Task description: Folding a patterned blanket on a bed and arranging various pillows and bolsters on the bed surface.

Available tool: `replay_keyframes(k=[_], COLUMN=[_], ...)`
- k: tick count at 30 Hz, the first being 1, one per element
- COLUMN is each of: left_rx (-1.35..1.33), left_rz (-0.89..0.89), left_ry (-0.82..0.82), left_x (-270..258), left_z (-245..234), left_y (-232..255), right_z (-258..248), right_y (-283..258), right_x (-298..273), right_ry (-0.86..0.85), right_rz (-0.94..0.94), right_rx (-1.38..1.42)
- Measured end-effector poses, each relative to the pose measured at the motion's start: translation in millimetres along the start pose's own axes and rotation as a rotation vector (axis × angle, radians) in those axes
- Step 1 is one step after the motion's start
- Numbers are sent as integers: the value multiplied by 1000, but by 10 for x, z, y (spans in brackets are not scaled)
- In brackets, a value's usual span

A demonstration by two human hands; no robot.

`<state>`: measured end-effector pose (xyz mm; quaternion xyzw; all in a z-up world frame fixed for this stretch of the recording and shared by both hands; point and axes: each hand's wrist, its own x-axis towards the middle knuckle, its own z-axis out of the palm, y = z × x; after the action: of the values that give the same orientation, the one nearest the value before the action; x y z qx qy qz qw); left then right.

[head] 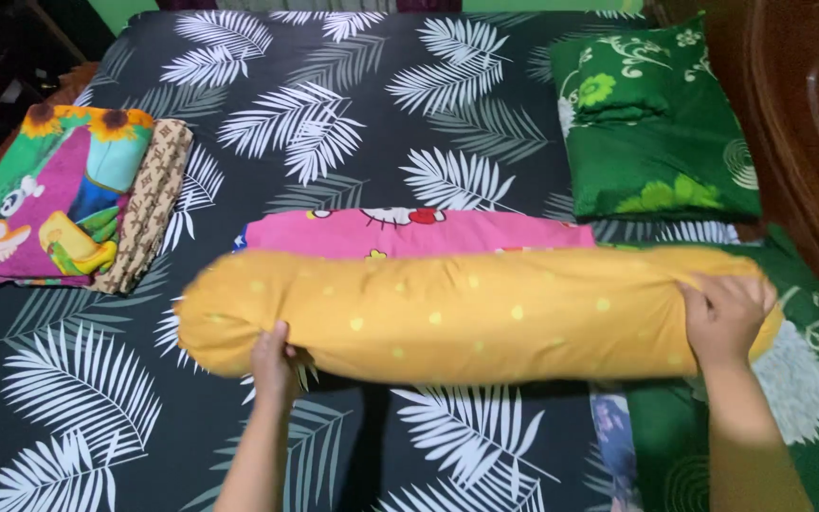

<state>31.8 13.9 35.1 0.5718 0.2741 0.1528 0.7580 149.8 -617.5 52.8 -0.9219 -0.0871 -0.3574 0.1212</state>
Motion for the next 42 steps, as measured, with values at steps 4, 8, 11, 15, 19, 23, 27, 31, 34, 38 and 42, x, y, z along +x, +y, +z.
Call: replay_keyframes(k=[4,8,11,15,19,23,27,31,34,38,42], left_rx=[-93,-5,86,782,995,959,945,1006,1059,1092,1085], left_rz=[226,336,233,246,59,73,63,85,47,-41,-78], left_ry=[-32,91,127,129,121,135,154,158,159,115,109], left_x=[764,1705,2185,2547,2810,2770,2543,2520,2584,2580,2447], left_z=[318,750,1038,598,-9,-151,109,275,290,254,187], left_y=[428,497,357,-661,-1537,-1768,-1302,-1107,-1078,-1044,-1018], right_z=[554,1191,2250,3232,3118,2993,2687,2904,2921,3250,3758], right_y=[-228,-540,-203,74,-169,-152,-635,-957,-1309,-1352,-1240], right_x=[742,1337,1225,505,389,268,92,-490,-643,-674,-949], right_ry=[252,334,146,-244,-128,-53,-22,43,-452,-741,-761], right_rz=[-84,-110,83,335,292,107,171,-52,-103,-100,-160], right_rx=[26,88,94,-67,8,168,187,213,170,-37,-48])
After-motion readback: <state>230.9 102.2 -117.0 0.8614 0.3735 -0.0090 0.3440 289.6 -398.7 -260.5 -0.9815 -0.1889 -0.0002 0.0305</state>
